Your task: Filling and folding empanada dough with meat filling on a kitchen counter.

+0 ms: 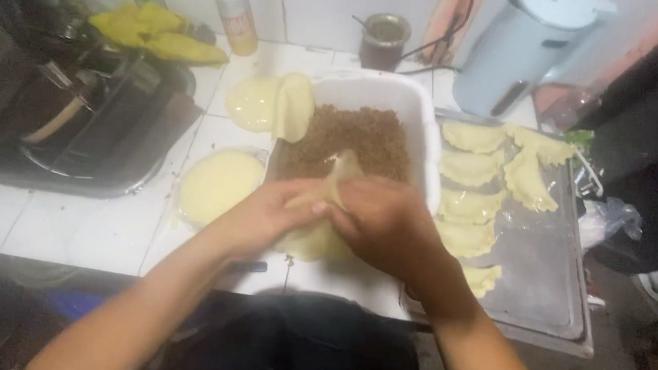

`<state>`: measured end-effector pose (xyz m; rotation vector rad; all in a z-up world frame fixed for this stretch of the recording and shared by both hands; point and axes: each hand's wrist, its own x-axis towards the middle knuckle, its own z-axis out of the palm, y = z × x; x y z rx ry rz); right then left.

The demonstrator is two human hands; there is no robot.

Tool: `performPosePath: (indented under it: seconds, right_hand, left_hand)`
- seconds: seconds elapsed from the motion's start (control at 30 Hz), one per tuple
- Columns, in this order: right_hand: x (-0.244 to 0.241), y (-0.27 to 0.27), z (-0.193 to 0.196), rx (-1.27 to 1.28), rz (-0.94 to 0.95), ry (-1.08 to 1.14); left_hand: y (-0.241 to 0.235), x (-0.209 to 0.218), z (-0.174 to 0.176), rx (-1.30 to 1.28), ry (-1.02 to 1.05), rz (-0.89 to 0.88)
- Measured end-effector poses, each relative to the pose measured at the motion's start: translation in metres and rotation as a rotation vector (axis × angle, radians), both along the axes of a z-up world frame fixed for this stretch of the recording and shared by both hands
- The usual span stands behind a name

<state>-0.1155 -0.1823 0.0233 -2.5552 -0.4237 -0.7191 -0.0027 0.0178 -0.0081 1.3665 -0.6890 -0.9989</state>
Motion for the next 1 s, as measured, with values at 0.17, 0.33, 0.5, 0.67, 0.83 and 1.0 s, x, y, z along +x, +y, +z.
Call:
performPosePath:
  seconds: [0.17,0.33,0.5,0.67,0.83,1.0]
  right_hand:
    - [0.005,-0.01,-0.014,0.57,-0.381,0.421]
    - [0.011,-0.069,-0.042,1.086,-0.393,0.247]
    - [-0.007,-0.127,-0.085,0.889,-0.604,0.264]
    - [-0.026,-0.144,-0.113,0.398,-0.869,0.401]
    - [-0.021,-0.07,-0.043,0.304,-0.732,-0.004]
    - [-0.009,0.033,0.026,0.224,-0.116,-0.02]
  left_hand:
    - [0.001,0.01,-0.018,-0.236,0.487,0.317]
    - [0.0,0.013,0.012,-0.502,0.634,0.468]
    - [0.008,0.016,0.027,-0.66,0.493,0.504]
    - [0.019,0.006,0.032,-0.836,0.351,0.394]
    - [0.007,0.004,0.006,-1.031,0.743,0.311]
    - [-0.009,-0.002,0.002,-1.01,0.978,0.184]
